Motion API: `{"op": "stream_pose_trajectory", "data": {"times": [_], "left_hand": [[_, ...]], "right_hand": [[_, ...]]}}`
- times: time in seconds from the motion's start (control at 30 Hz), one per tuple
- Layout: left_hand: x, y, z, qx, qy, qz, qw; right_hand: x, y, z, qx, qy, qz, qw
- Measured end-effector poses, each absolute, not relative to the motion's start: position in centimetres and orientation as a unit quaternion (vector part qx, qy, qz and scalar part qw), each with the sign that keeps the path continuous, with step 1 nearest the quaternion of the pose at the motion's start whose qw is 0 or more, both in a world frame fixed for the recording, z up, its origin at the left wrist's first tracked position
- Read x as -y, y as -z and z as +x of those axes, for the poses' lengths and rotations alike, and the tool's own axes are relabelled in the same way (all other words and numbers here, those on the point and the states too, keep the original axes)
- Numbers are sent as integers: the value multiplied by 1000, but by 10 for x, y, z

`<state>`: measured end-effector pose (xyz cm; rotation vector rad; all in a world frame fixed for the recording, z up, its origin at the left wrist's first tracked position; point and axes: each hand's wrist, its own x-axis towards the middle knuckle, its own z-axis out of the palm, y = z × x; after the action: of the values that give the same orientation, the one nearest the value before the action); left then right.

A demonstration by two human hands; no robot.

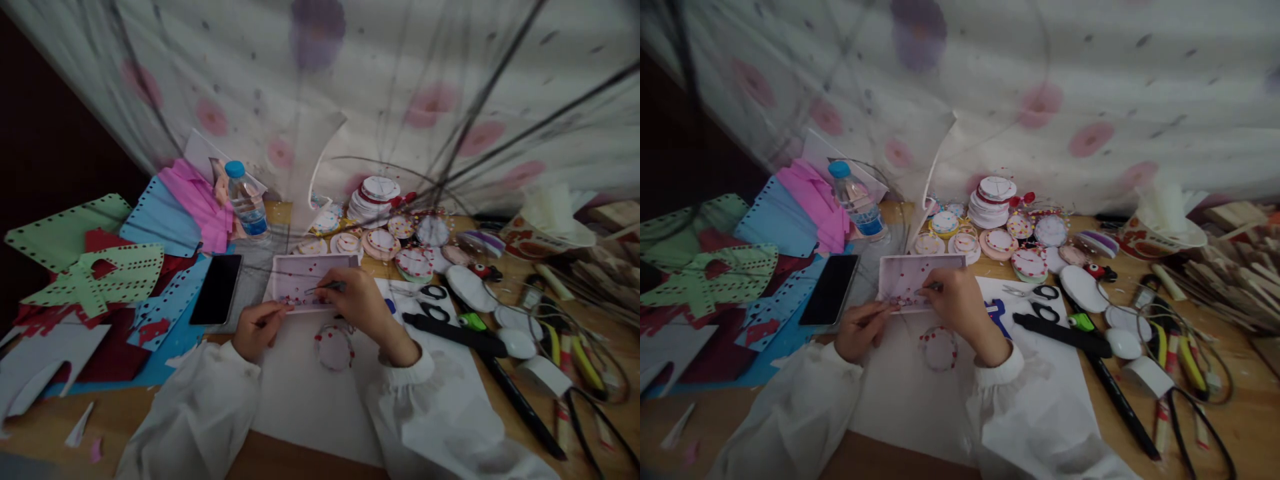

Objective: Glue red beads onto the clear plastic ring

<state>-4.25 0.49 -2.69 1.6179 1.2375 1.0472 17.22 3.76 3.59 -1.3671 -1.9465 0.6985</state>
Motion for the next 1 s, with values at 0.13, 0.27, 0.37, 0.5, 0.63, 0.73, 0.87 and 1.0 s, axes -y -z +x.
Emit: {"op": "stream_pose_trajectory", "data": {"times": [0.13,0.27,0.37,0.5,0.63,0.73,0.87,1.0], "left_hand": [[-4,29,-43,-496,-405,638,428],[-5,35,-45,-497,-401,622,452],[-7,37,-45,-502,-396,611,465],[-9,33,-43,-502,-386,604,484],[-8,26,-42,-488,-399,590,505],[-6,21,-42,-471,-442,543,537],[0,16,-38,-434,-465,479,605],[9,15,-28,-420,-404,502,639]], "right_hand": [[-38,-42,179,720,-286,-539,331],[-38,-45,183,712,-275,-531,367],[-37,-47,185,711,-265,-522,389],[-36,-51,184,697,-274,-510,424],[-32,-62,185,683,-282,-508,442],[-23,-72,190,672,-305,-503,449],[0,-71,201,649,-337,-513,450],[26,-46,211,636,-347,-514,459]]}}
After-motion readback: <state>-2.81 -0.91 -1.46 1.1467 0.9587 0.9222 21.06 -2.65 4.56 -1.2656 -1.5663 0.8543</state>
